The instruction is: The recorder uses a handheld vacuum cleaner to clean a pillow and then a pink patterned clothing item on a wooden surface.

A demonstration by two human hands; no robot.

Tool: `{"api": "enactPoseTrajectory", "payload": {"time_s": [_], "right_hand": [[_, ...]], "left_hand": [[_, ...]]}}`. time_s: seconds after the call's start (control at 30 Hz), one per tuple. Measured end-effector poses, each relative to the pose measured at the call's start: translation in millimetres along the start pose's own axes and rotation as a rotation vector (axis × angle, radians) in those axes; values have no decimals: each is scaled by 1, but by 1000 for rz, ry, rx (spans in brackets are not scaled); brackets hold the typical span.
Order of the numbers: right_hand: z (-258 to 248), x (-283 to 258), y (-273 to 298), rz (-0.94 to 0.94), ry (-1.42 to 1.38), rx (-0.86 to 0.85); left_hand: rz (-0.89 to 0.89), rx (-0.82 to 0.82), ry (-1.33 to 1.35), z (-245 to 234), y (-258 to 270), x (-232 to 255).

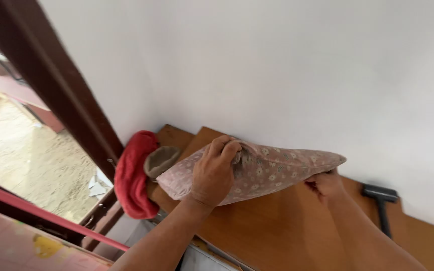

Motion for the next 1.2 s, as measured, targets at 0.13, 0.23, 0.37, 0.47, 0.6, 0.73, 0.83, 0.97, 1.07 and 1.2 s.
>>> {"api": "enactPoseTrajectory", "payload": {"time_s": [0.13, 0.23, 0.37, 0.47, 0.6, 0.73, 0.83, 0.97, 1.07, 1.2], "right_hand": [[63, -26, -28, -159, -159, -125], [135, -101, -6, -334, -238, -232], [225, -200, 11, -468, -257, -281], [284, -238, -7, -517, -265, -316], [360, -275, -26, -566, -260, -371], [424, -291, -51, -600, -236, -440], [471, -292, -76, -610, -189, -454], [533, -275, -119, -654, 55, -446], [569, -256, -121, -672, 264, -540], [600, -208, -74, -488, 613, -847]], "left_hand": [[-22, 88, 76, -59, -32, -59], [-249, 122, 220, -108, -64, -113], [-301, 238, 150, -168, -99, -154], [-408, 312, 161, -204, -116, -190], [-467, 425, 164, -244, -129, -240], [-501, 481, 129, -272, -138, -265], [-530, 553, 98, -286, -145, -288], [-799, 536, -58, -285, -151, -339], [-999, 380, -105, -263, -142, -403], [-1046, 78, -248, -214, -132, -449]]}}
Point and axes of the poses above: each hand's wrist, its own y-axis away from the middle knuckle, its own z-axis out of the palm, x = y × z, the point moved 10 cm from there along -y, towards the middle knuckle, and after that the axes turned 14 degrees about -z, right-handed, at the moved point
